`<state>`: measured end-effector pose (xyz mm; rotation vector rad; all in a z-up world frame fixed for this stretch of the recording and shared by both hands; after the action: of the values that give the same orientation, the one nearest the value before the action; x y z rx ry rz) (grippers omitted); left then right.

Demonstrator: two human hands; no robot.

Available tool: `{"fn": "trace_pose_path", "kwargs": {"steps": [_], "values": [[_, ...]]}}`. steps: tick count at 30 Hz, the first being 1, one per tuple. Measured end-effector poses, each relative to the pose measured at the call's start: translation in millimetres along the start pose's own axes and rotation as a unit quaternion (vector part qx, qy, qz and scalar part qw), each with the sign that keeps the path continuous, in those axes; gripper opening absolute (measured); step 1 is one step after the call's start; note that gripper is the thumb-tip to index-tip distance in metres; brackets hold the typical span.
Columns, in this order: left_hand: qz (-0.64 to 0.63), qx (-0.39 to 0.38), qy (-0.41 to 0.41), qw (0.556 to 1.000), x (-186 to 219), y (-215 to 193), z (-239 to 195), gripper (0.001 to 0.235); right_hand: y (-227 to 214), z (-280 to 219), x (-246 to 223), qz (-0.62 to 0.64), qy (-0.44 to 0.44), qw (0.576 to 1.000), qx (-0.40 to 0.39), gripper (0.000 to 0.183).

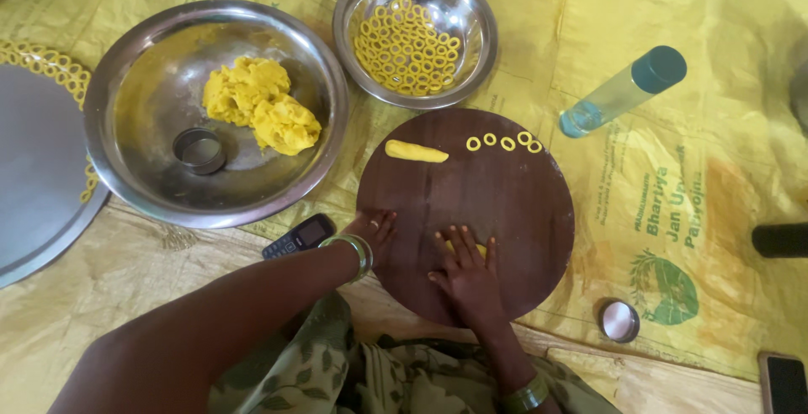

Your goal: The person rolls yellow dough into thin ropes on a wooden board. They repeatedly take small pieces of dough, roll them into long strands, and place them on the board alongside previously rolled pieces.

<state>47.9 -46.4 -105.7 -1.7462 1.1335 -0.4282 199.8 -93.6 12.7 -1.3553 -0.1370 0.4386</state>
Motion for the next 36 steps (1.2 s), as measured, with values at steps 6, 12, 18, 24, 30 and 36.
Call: {"fn": "trace_pose_path", "kwargs": {"steps": [6,12,18,24,30,36], "values": [[-0.027,-0.02,0.008,0.999,-1.7,-2.0,-0.6,0.064,-17.1,-5.7,41.4,0.15,0.151,0.977,0.022,0.05],[-0.02,-0.021,0.007,1.0,4.7,-6.8,-1.7,0.066,-31.5,3.1,10.6,0.106,-0.046,0.993,-0.016,0.07],[0.018,-0.037,-0.003,0.999,4.6,-13.1,-11.1,0.066,-16.3,-5.2,-19.2,0.088,-0.033,0.993,-0.071,0.07],[0.018,-0.029,0.011,0.999,0.8,-20.9,-21.7,0.07,1.9,-18.5,26.3,0.076,0.146,0.966,-0.199,0.077],[-0.018,-0.006,-0.005,1.0,3.3,-15.2,-19.1,0.066,-56.1,-19.2,29.3,0.022,0.055,0.982,0.18,0.058],[0.008,0.035,-0.001,0.999,-3.3,-15.8,-17.9,0.063,-34.5,-6.2,44.8,0.059,0.086,0.994,0.026,0.068]]}}
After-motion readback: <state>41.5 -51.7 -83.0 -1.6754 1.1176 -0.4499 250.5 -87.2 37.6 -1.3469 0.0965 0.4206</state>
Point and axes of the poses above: each hand's wrist, its own z-axis towards the middle knuckle, its own y-axis out of the palm, x = y × z, the point moved 9 cm from there along z, towards the middle knuckle, and after that the axes turned 4 degrees about y, right-handed, at the moved point
